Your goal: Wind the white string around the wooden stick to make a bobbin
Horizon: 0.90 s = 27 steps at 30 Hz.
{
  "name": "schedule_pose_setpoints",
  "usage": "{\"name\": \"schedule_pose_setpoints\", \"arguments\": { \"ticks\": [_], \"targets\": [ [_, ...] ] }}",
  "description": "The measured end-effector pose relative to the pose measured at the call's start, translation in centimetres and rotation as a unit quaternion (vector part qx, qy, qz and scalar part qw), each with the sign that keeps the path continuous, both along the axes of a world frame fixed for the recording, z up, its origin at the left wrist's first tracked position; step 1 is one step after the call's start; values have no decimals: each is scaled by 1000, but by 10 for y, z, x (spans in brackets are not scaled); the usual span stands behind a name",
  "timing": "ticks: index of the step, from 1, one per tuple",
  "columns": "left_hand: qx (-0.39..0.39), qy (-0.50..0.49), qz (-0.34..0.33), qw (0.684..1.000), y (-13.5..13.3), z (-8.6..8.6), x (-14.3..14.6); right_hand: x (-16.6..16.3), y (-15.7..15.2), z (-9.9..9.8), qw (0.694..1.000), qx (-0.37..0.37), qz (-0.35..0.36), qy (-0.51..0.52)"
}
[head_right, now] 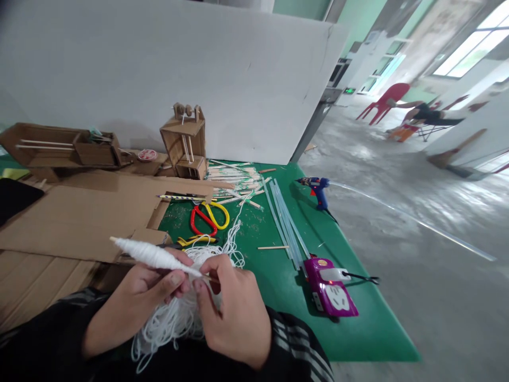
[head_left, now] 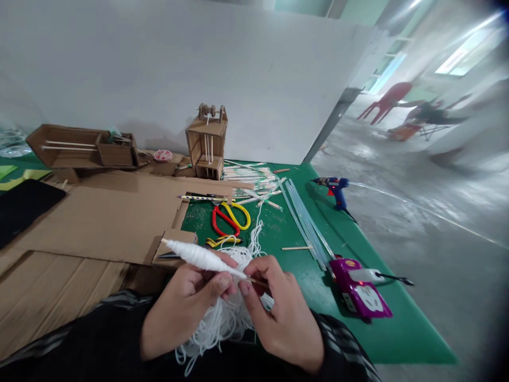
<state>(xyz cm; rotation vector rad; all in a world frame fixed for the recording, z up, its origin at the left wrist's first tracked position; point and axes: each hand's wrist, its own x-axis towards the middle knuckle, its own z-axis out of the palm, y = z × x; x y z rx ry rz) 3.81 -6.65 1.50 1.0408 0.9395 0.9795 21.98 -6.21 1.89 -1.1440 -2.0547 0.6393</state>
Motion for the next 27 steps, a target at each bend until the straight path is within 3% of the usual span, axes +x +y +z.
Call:
{"name": "schedule_pose_setpoints", "arguments": {
  "ticks": [11, 17, 23, 27],
  "targets": [
    [-25, -101, 3, 995, -2, 0, -2, 1, 4, -2, 999, -50, 7, 9],
    [-22, -63, 4, 998, -2, 1, -4, 6, 6, -4, 999, -12, 34, -12],
    [-30, -76, 12, 997, -3, 0, -4, 9, 4, -6, 999, -44, 19, 11],
    [-24, -62, 3, 998, -4, -1, -4, 12, 5, -7, 999, -12, 38, -6]
  ]
}}
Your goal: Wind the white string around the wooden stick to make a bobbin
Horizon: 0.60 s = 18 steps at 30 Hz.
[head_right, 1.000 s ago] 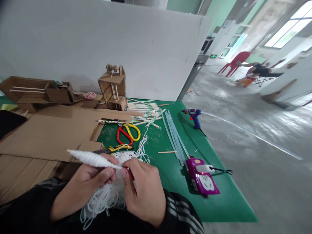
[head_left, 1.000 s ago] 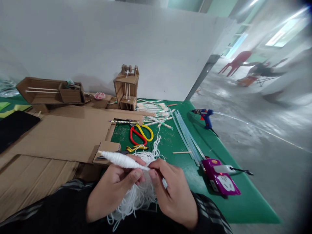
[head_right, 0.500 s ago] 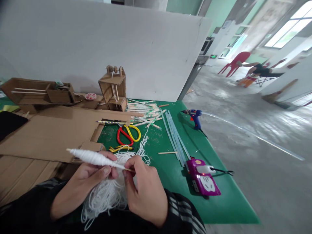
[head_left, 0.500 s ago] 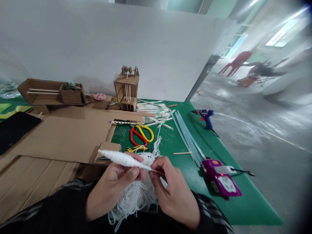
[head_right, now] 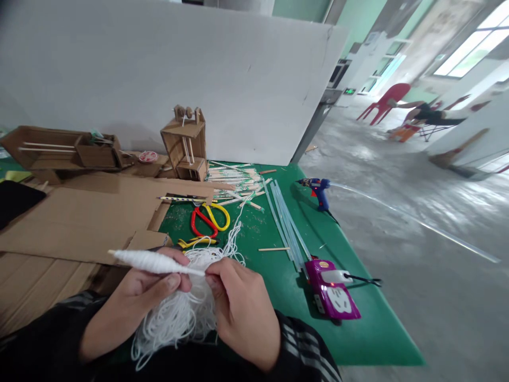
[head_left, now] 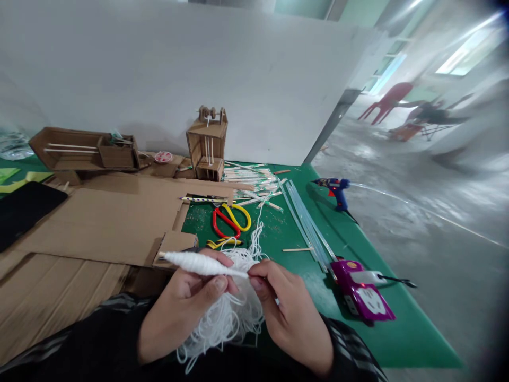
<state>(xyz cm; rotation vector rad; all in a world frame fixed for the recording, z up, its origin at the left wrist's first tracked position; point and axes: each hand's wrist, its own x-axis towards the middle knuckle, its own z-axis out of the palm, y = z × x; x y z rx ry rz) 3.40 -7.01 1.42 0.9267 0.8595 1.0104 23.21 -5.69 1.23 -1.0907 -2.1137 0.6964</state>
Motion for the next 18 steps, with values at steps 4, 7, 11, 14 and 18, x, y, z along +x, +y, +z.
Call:
{"name": "schedule_pose_setpoints", "arguments": {
  "ticks": [4, 7, 11, 14, 18],
  "targets": [
    [22, 15, 4, 1000, 1, -1, -1, 1, -2, -1, 1000, -4, 6, -7],
    [30, 36, 5, 999, 0, -2, -1, 2, -5, -1, 1000, -28, -10, 8],
    [40, 65, 4, 997, -2, -4, -1, 3, -4, -1, 1000, -15, 16, 6],
    [39, 62, 13, 997, -3, -4, 1, 3, -3, -2, 1000, 5, 28, 0],
    [35, 57, 20, 998, -2, -3, 2, 2, -7, -4, 1000, -27, 9, 7]
  ]
}}
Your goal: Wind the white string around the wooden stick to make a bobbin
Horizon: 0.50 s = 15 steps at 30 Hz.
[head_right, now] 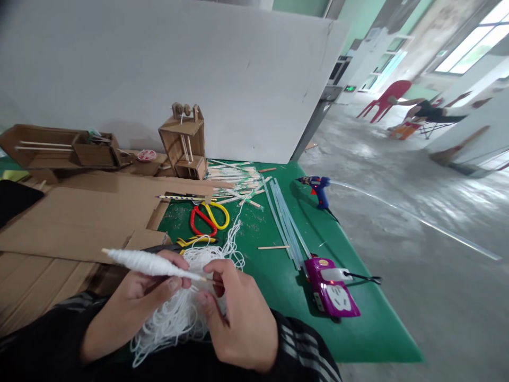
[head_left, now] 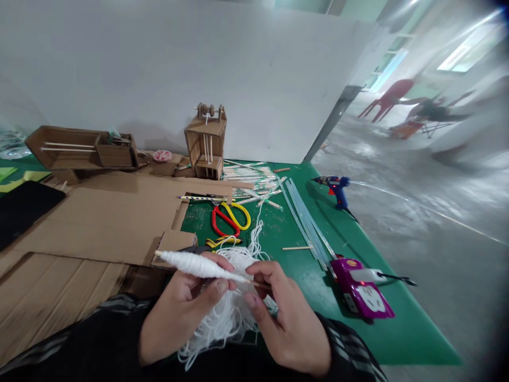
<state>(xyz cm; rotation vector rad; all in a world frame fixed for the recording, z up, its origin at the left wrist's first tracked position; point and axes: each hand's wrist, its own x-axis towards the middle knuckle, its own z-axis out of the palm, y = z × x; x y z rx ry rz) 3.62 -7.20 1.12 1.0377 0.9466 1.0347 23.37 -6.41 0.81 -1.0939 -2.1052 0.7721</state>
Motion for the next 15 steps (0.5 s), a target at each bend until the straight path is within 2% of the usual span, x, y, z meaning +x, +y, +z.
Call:
{"name": "schedule_pose_setpoints", "arguments": {
  "ticks": [3, 9, 15],
  "targets": [
    [-7, 13, -3, 1000, 0, 0, 0, -1, 0, 0, 1000, -4, -5, 13],
    [-3, 55, -19, 998, -1, 0, 0, -2, 6, 2, 997, 75, 5, -28],
    [7, 48, -23, 999, 0, 0, 0, -2, -1, -1, 999, 6, -12, 36]
  ]
}}
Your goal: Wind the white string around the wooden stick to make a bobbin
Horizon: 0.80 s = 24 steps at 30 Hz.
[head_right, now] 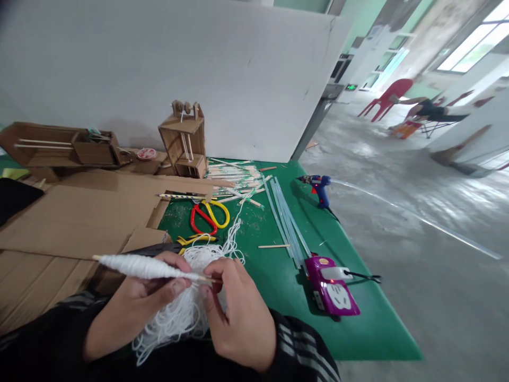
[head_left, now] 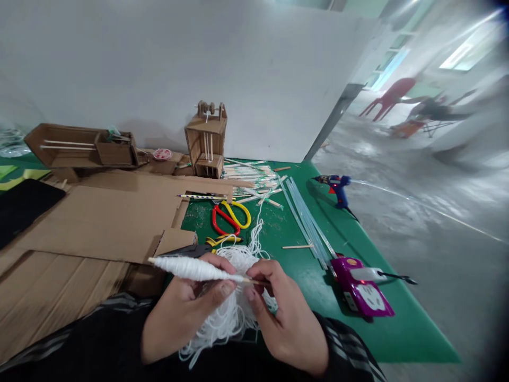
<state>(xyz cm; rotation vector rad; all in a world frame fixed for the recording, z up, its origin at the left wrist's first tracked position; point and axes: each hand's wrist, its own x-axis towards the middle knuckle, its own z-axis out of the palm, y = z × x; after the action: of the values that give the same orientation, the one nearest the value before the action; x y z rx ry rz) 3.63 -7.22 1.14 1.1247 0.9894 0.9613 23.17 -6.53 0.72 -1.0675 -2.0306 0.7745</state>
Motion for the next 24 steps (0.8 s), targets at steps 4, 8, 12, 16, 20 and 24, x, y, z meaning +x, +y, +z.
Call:
{"name": "schedule_pose_setpoints", "arguments": {
  "ticks": [4, 8, 12, 16, 20, 24],
  "targets": [
    [-4, 3, 1, 1000, 0, 0, 1, -1, 2, 0, 1000, 22, 11, -19],
    [0, 0, 12, 1000, 0, 2, 2, -2, 3, -1, 999, 32, 17, -25],
    [-2, 0, 24, 1000, 0, 2, 2, -2, 2, -4, 1000, 10, 0, 3],
    [9, 16, 8, 1000, 0, 2, 1, -2, 5, -1, 998, 45, 21, -35],
    [4, 7, 18, 1000, -1, 2, 2, -2, 4, 1, 998, 52, 22, -41],
    [-15, -14, 28, 999, -2, 2, 4, -1, 3, 2, 998, 51, 6, -20]
  ]
}}
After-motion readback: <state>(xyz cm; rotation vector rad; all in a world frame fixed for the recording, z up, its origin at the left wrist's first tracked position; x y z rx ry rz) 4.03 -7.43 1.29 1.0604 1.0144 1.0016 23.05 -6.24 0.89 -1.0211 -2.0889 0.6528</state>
